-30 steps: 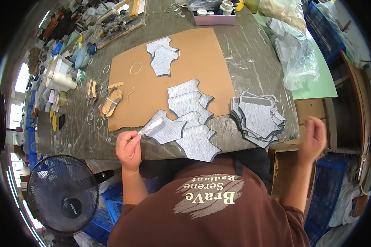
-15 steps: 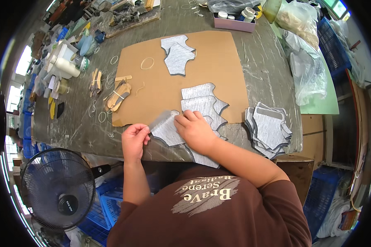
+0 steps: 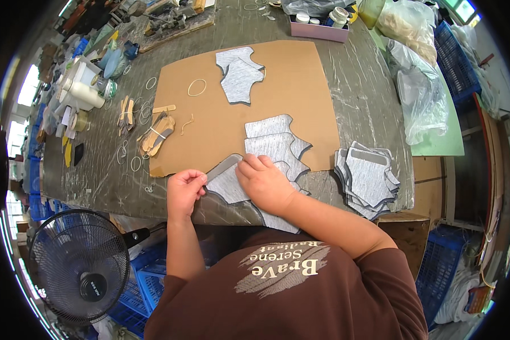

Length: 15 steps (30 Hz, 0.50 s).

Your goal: Gathering, counting, and bagging gray fabric shoe components and small wooden pieces.

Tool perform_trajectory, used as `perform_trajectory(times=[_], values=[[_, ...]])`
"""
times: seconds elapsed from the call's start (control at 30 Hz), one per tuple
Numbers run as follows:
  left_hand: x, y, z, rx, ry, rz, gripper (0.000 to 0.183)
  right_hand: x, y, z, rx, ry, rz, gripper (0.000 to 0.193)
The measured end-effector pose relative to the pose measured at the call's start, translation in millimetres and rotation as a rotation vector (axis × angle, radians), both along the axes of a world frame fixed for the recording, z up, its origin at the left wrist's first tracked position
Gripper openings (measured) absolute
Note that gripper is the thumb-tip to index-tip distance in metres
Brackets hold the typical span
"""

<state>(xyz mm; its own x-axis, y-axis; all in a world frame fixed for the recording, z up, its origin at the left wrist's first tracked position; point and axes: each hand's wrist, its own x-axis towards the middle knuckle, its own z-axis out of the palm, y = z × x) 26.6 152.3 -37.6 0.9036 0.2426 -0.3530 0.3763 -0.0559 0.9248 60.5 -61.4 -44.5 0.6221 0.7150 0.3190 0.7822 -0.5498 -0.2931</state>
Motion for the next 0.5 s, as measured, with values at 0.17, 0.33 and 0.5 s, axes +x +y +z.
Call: perform_trajectory(times=[0.17, 0.33, 0.5], values=[[1.9, -1.2, 3.8, 0.018, 0.041, 0.007, 0.006, -1.1, 0.9, 0.3, -0.024, -0.025, 0.026, 0.026], [3.0, -3.5, 5.3, 0.082, 0.064, 0.012, 0.006, -0.8, 1.1, 0.6, -0.001, -0.068, 0.019, 0.022], [2.2, -3.1, 3.2, 0.062, 0.042, 0.012, 0.005, -0.7, 0.5, 2.1, -0.007, -0.033, 0.018, 0.018]])
